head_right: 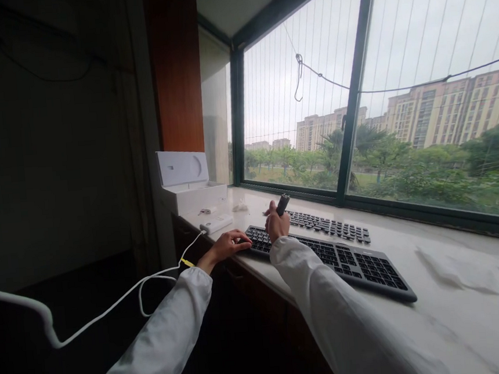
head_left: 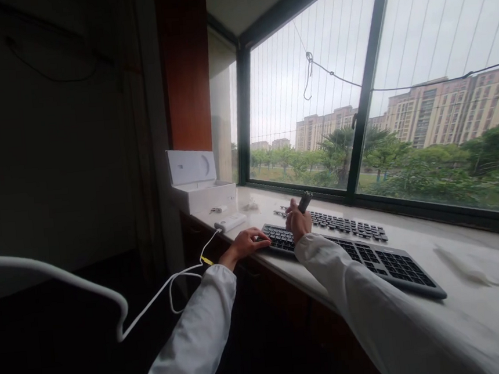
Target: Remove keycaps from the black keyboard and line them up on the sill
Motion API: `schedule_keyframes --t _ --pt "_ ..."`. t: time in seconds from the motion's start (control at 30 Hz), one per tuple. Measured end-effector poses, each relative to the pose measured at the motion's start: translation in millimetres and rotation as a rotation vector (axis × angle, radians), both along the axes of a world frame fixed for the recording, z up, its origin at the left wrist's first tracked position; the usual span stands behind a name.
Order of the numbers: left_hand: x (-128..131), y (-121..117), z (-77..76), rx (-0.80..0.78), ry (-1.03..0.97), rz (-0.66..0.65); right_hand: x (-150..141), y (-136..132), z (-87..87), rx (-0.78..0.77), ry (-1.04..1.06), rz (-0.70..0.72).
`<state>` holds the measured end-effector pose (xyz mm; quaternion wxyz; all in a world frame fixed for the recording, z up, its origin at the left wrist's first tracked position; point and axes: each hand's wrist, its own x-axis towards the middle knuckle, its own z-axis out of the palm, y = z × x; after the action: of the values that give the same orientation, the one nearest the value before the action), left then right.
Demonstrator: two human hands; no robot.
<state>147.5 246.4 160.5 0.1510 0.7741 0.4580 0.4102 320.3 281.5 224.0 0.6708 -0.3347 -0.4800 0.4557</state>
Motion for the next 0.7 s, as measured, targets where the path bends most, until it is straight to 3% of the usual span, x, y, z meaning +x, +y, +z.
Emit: schedule_keyframes --t 0.3,0.47,0.7 --pt "-4 1 -0.1 0.006 0.025 -0.038 -33 23 -31.3 -0.138 0.394 0.058" --pt "-4 -1 1.8 -0.010 0.033 -0.040 -37 23 -33.0 -0.113 0.356 0.151" --pt "-2 -4 5.3 -0.027 0.005 -0.059 -41 33 -42.3 -0.122 0.235 0.147"
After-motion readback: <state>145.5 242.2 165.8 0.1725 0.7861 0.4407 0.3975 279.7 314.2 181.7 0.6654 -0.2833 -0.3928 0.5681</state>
